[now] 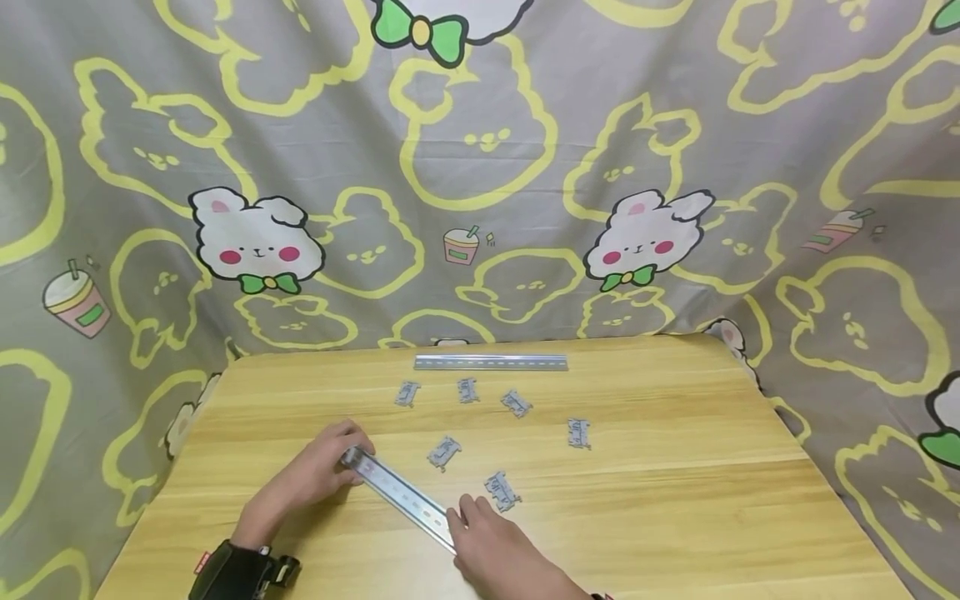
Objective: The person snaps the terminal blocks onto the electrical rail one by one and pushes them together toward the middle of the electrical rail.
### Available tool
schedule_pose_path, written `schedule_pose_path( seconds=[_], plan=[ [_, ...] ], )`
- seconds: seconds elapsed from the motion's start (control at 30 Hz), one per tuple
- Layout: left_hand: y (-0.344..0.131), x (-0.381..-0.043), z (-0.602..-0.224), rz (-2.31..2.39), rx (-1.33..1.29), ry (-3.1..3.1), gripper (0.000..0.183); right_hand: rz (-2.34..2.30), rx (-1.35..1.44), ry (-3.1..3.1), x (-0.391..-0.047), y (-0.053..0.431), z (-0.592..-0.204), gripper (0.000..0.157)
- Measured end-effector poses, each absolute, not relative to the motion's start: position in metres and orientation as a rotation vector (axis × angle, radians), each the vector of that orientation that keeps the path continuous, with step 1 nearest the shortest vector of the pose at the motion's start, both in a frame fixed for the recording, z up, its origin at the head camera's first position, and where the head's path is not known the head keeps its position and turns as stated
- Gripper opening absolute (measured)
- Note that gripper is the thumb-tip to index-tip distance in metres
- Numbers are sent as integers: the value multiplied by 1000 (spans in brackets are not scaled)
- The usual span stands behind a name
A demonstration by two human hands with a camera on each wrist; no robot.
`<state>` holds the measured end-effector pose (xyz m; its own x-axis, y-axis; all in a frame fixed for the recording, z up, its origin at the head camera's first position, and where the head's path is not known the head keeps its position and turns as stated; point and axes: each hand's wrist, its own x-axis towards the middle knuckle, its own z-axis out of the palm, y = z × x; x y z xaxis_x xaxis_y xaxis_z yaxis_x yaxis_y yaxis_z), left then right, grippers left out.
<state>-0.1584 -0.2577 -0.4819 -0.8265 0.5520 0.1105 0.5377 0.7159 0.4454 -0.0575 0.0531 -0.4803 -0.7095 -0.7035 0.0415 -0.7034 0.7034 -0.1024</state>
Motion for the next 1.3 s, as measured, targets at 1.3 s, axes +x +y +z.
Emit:
schedule_pose_path(
  seconds=[1.3],
  plan=[
    [-191,-109,-479,609,1007,2896,29,-597,-984,2851,-70,178,-472,40]
  ],
)
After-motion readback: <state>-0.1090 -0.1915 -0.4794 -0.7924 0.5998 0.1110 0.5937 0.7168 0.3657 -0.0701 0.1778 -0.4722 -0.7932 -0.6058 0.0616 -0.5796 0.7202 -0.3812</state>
